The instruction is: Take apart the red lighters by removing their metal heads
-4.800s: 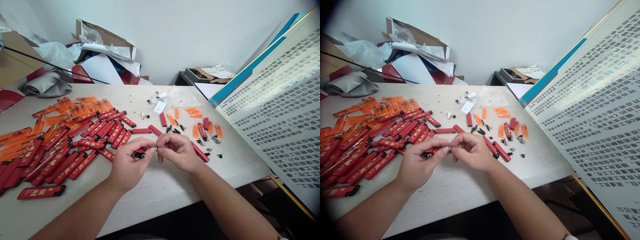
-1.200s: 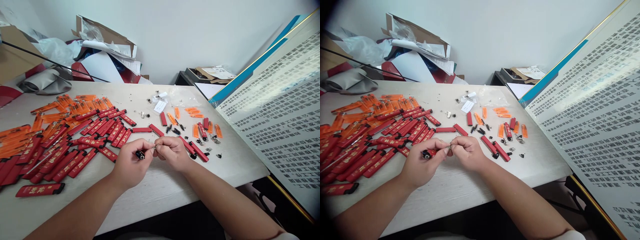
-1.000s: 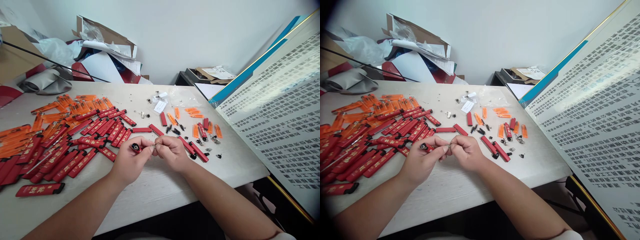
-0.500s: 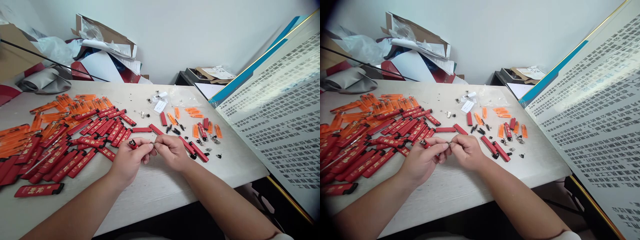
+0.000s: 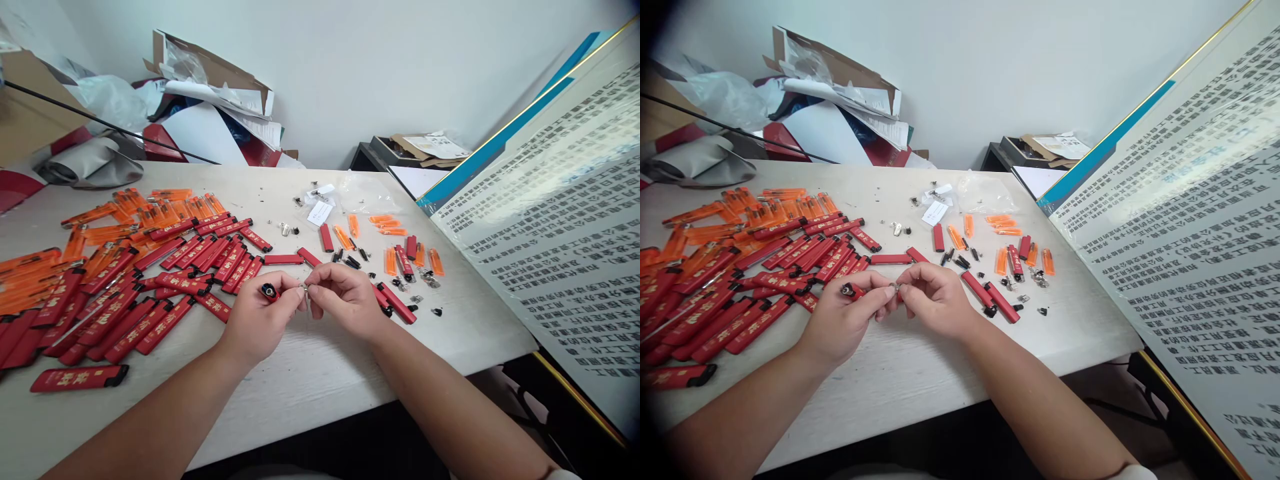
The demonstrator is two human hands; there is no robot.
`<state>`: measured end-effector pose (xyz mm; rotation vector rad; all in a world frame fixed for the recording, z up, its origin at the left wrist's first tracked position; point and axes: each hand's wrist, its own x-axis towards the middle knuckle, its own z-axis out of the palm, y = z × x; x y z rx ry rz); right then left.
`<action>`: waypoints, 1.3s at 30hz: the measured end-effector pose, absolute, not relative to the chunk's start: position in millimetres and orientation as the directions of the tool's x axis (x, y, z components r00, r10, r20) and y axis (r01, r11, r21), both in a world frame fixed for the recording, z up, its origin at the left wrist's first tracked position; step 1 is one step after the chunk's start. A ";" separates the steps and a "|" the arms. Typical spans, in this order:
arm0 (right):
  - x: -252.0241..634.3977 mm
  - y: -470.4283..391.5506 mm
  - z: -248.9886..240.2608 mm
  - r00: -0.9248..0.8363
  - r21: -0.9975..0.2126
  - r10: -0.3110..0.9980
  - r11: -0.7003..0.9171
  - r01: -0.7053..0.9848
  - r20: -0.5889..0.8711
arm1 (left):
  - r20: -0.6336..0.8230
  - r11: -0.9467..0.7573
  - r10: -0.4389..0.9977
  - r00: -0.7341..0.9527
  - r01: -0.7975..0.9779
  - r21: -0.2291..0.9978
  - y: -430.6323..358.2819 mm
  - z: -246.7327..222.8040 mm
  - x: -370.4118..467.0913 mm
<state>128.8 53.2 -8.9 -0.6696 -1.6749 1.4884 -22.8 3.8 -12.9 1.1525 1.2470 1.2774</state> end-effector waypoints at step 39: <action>124.6 51.0 -15.1 -0.499 -0.987 0.866 -0.104 -0.122 -0.030 | -0.338 0.338 0.938 0.081 -0.439 0.833 5.8 -5.0 -19.7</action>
